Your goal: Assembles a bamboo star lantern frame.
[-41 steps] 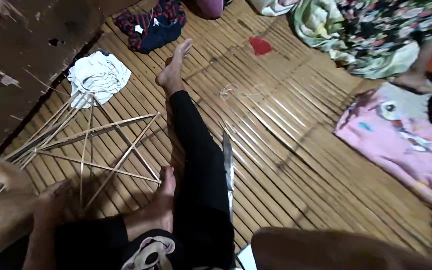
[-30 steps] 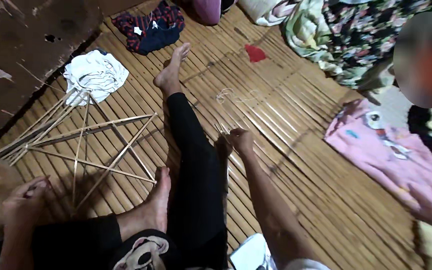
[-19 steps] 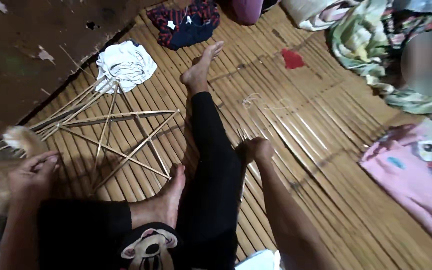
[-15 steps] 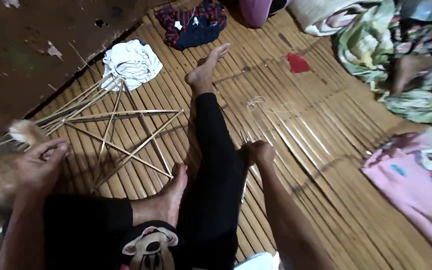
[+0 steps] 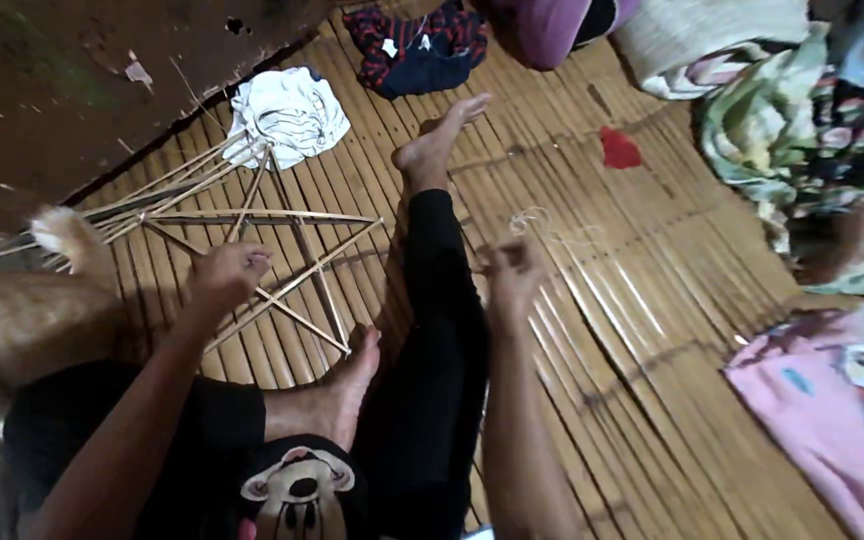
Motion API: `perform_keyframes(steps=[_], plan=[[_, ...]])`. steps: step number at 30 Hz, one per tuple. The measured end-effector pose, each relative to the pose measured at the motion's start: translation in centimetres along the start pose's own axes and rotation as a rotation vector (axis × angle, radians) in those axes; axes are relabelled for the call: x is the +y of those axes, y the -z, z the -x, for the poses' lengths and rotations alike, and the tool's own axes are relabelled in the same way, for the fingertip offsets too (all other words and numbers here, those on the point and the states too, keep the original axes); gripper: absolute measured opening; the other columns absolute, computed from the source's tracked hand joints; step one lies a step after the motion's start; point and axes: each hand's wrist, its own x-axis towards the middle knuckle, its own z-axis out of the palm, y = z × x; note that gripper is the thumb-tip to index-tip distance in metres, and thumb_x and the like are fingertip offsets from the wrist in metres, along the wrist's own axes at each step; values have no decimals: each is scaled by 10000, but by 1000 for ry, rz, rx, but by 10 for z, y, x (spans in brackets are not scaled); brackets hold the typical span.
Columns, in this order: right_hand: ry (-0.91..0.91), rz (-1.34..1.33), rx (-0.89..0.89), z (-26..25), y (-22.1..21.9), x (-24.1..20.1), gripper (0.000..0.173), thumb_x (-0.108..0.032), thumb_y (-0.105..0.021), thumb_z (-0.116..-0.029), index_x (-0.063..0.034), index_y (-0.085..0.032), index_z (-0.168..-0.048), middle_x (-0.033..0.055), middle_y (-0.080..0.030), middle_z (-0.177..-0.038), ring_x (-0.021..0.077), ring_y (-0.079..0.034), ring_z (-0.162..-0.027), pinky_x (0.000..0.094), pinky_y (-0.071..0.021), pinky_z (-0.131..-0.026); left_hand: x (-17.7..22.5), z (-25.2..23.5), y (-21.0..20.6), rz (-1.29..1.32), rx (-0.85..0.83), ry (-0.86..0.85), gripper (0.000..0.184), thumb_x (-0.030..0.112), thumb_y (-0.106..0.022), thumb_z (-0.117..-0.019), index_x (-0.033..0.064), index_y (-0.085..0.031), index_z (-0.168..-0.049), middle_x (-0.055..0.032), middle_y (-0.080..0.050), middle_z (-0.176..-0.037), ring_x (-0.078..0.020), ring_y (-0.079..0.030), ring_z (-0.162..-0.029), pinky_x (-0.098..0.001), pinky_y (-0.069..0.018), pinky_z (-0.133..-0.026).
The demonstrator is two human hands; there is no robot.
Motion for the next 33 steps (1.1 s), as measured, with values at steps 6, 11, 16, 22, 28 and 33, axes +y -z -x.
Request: perform_keyframes(steps=[6, 11, 16, 22, 28, 33], plan=[[-292, -399, -294, 28, -160, 13, 153, -62, -541, -1041, 36, -612, -1136, 95, -654, -1016, 117, -625, -797, 307, -562, -758, 19, -46, -56, 10, -244, 181, 371, 320, -501, -1094, 45, -712, -1227, -232, -692, -1183, -410, -640, -1138, -660, -443, -995], [-412, -493, -272, 36, -188, 45, 101, -57, -614, -1013, 22, -645, -1068, 103, -658, -1043, 142, -629, -853, 330, -559, -805, 27, -46, -62, 180, -263, 247, 256, 184, -542, -1074, 44, -701, -1218, -151, -698, -1066, -245, -659, -921, -461, -524, -885], [-236, -474, -280, 32, -185, 41, 94, 49, -662, -946, 72, -681, -1035, 123, -719, -1017, 116, -697, -847, 289, -596, -829, 25, -44, -55, 286, -275, 262, 237, 140, -546, -1071, 21, -685, -1222, -152, -679, -1095, -202, -642, -905, -391, -529, -859], [-134, -386, -289, 31, -193, 54, 86, 21, -690, -934, 55, -718, -1008, 121, -736, -1069, 111, -682, -952, 297, -558, -890, 36, -40, -50, 339, -175, 308, 223, 110, -579, -1047, 42, -673, -1238, -149, -683, -1161, -207, -685, -933, -392, -564, -869], [-104, -300, -317, 27, -190, 46, 85, -19, -694, -948, 33, -727, -1007, 91, -735, -1061, 92, -672, -938, 292, -556, -879, 36, -42, -53, 388, -196, 304, 225, 93, -554, -1053, 28, -668, -1236, -142, -679, -1096, -171, -657, -861, -349, -555, -821], [-13, -231, -361, 27, -187, 48, 80, -41, -686, -962, 22, -727, -991, 70, -722, -969, 61, -648, -845, 271, -550, -804, 28, -45, -57, 431, -207, 294, 232, 108, -551, -1059, 21, -665, -1241, -148, -674, -1126, -180, -664, -883, -360, -561, -842]])
